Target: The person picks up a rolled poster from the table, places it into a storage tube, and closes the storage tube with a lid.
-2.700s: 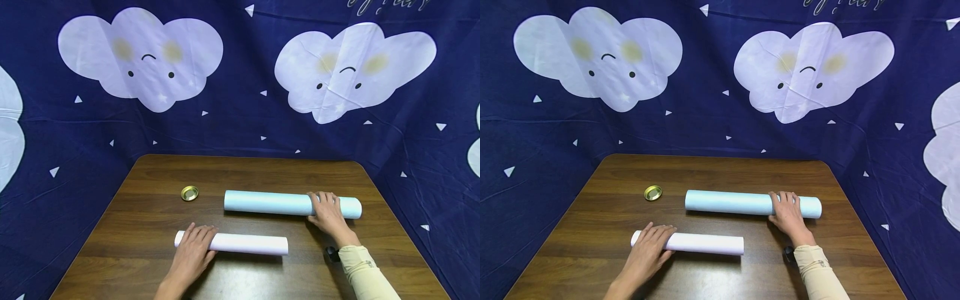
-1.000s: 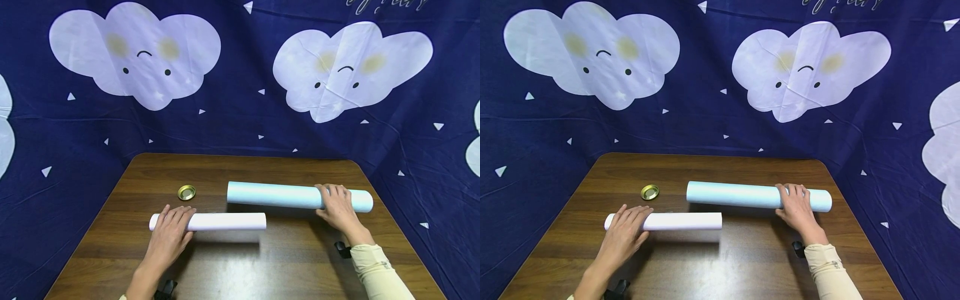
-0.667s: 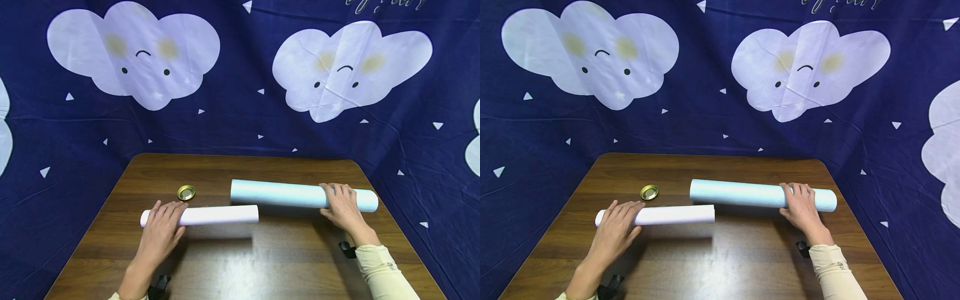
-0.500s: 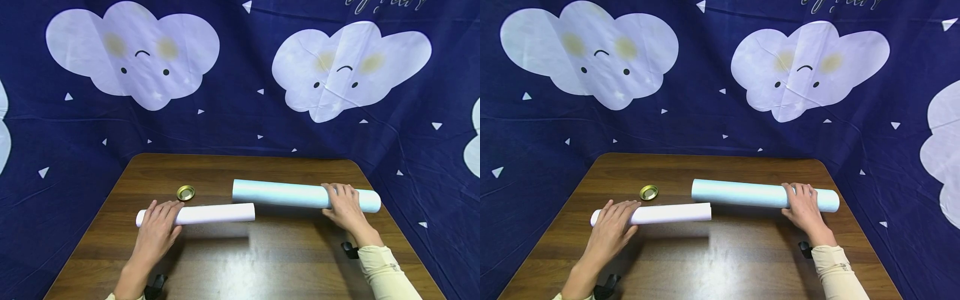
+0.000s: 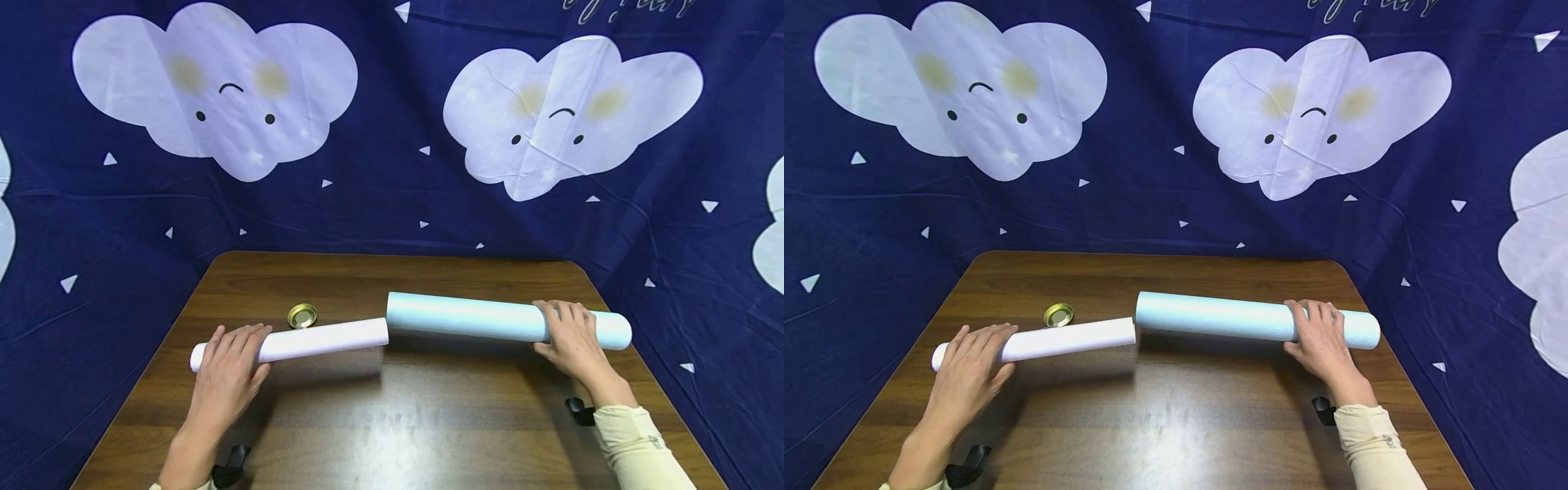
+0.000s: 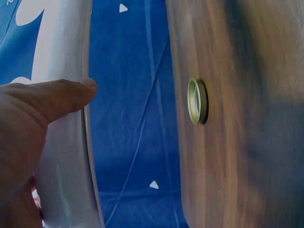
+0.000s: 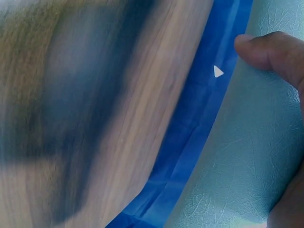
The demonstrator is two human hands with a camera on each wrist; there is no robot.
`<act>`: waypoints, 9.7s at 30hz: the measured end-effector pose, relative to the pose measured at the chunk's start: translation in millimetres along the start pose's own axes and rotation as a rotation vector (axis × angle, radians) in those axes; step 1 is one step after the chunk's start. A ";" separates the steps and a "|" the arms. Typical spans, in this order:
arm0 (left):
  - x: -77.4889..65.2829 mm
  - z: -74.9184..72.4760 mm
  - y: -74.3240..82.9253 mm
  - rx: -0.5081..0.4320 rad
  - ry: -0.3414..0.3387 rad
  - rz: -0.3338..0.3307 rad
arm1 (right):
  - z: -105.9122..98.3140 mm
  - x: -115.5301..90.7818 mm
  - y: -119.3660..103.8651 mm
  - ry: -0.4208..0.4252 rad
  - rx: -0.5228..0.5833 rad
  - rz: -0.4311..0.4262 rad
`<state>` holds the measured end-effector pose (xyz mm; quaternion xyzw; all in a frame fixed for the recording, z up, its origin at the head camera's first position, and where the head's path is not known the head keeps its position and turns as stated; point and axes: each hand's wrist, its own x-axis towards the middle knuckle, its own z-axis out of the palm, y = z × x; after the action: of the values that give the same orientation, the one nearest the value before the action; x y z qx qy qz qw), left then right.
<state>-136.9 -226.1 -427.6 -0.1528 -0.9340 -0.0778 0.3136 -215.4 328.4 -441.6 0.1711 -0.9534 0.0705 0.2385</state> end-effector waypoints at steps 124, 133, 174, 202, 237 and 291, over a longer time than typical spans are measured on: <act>58.5 62.6 74.3 0.006 -0.106 0.118 | -4.9 11.8 -35.3 -0.006 0.001 -0.133; 58.9 63.2 79.2 0.005 -0.099 0.119 | -4.6 11.8 -37.9 -0.008 -0.003 -0.127; 33.2 23.7 23.7 -0.174 -0.063 -0.041 | -6.5 1.0 -28.2 0.000 0.025 -0.122; 15.0 41.1 -2.8 -1.162 -0.235 -0.401 | -7.7 -1.9 -24.5 -0.013 0.062 -0.116; 35.3 63.8 47.7 -1.248 -0.274 -0.357 | -1.6 2.5 -32.5 -0.016 0.055 -0.125; 47.1 76.9 80.0 -1.133 -0.258 -0.354 | -6.3 1.0 -36.2 -0.023 0.051 -0.134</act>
<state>-189.0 -121.2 -455.7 -0.1467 -0.7888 -0.5948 0.0499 -200.5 295.7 -433.7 0.2411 -0.9404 0.0765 0.2273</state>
